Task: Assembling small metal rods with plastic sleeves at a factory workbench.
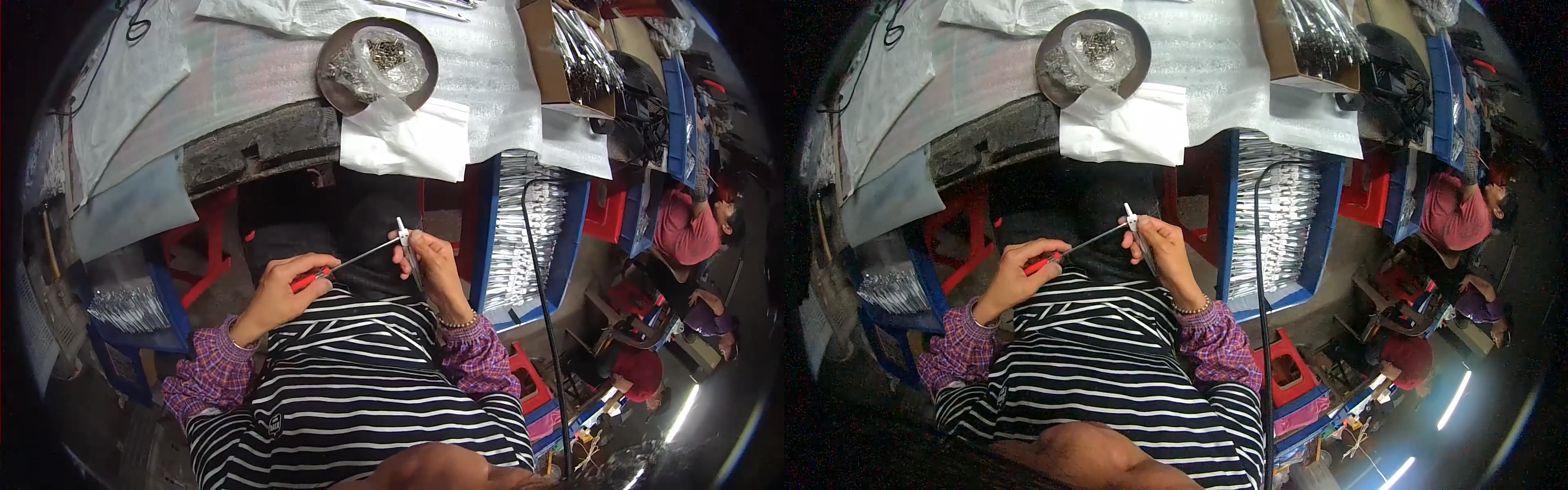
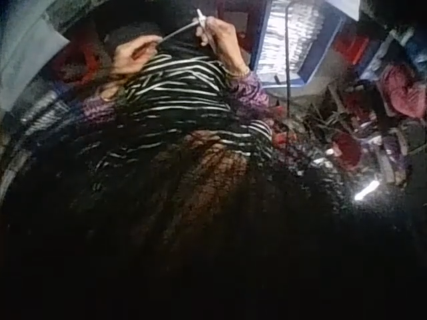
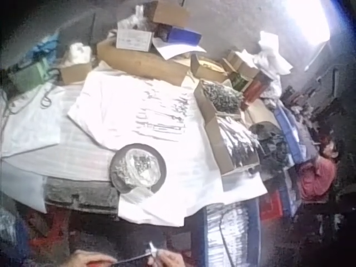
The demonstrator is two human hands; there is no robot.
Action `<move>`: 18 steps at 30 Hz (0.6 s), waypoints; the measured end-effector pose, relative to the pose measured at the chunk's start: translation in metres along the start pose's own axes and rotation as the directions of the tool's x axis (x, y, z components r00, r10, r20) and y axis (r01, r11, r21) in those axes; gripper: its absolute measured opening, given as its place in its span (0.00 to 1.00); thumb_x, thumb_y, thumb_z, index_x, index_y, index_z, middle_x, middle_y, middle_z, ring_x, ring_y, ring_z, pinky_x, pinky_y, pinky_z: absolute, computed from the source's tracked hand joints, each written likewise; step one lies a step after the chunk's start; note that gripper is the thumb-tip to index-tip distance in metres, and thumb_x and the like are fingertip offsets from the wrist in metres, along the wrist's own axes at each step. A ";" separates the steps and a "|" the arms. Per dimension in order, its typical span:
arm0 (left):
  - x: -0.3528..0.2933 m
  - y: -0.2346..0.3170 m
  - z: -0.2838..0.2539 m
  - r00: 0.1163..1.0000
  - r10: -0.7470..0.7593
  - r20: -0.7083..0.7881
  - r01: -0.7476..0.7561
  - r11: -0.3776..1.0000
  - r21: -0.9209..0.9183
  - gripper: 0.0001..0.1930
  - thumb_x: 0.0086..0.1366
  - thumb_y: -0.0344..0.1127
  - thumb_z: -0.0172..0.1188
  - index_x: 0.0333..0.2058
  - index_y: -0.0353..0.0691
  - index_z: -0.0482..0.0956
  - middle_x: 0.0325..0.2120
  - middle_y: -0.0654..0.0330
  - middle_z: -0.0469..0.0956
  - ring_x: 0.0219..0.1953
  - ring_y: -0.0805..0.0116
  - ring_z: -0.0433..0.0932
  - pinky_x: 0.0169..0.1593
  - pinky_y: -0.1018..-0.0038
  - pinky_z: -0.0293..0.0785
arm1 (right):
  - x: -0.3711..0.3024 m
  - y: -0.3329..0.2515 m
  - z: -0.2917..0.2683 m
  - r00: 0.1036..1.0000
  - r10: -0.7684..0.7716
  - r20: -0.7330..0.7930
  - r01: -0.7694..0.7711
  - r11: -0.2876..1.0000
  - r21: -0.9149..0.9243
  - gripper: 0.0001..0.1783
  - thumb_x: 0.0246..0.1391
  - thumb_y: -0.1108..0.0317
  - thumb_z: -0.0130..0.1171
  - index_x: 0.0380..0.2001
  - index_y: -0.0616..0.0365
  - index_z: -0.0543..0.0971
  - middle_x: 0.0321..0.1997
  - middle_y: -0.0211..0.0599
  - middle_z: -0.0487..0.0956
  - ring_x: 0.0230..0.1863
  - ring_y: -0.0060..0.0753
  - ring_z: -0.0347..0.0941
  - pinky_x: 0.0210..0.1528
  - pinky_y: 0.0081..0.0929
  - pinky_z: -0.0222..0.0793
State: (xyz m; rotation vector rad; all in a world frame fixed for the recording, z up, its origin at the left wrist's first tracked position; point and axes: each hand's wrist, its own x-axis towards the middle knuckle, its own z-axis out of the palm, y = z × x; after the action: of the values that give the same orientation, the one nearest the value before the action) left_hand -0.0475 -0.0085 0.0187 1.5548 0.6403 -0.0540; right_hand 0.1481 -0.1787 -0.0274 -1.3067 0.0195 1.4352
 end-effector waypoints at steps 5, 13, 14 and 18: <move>-0.002 -0.002 0.001 1.000 0.000 -0.005 0.000 1.000 -0.009 0.14 0.53 0.26 0.60 0.41 0.34 0.78 0.32 0.54 0.80 0.33 0.67 0.80 0.39 0.76 0.73 | -0.001 -0.004 0.002 1.000 0.014 0.017 -0.015 0.999 0.034 0.22 0.63 0.59 0.44 0.44 0.71 0.73 0.25 0.33 0.76 0.19 0.15 0.65 0.23 0.13 0.67; -0.002 -0.003 0.002 0.999 0.033 -0.010 -0.033 0.999 0.001 0.14 0.53 0.26 0.59 0.40 0.33 0.78 0.33 0.53 0.80 0.34 0.65 0.80 0.39 0.75 0.73 | -0.002 -0.003 0.006 0.998 -0.015 -0.054 0.013 1.000 -0.027 0.18 0.62 0.62 0.47 0.44 0.69 0.74 0.25 0.31 0.76 0.21 0.14 0.66 0.23 0.12 0.66; -0.002 -0.003 0.002 0.999 0.035 -0.011 -0.035 0.999 -0.004 0.13 0.53 0.26 0.59 0.40 0.33 0.78 0.33 0.53 0.80 0.34 0.65 0.80 0.39 0.75 0.73 | -0.002 -0.002 0.007 0.995 -0.047 -0.088 0.038 0.994 -0.102 0.16 0.61 0.64 0.49 0.43 0.68 0.75 0.25 0.31 0.76 0.21 0.14 0.67 0.24 0.12 0.66; -0.002 -0.004 0.002 0.999 0.045 -0.012 -0.045 0.999 0.005 0.13 0.53 0.26 0.59 0.40 0.33 0.78 0.34 0.53 0.80 0.35 0.64 0.80 0.40 0.75 0.73 | -0.003 0.000 0.009 0.992 -0.077 -0.097 0.060 0.985 -0.163 0.14 0.60 0.66 0.52 0.44 0.62 0.77 0.26 0.28 0.76 0.22 0.12 0.67 0.26 0.12 0.66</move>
State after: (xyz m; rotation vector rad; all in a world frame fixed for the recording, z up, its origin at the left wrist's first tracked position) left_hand -0.0497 -0.0116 0.0155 1.5741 0.6149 -0.0125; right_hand 0.1415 -0.1751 -0.0221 -1.4976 -0.0728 1.3315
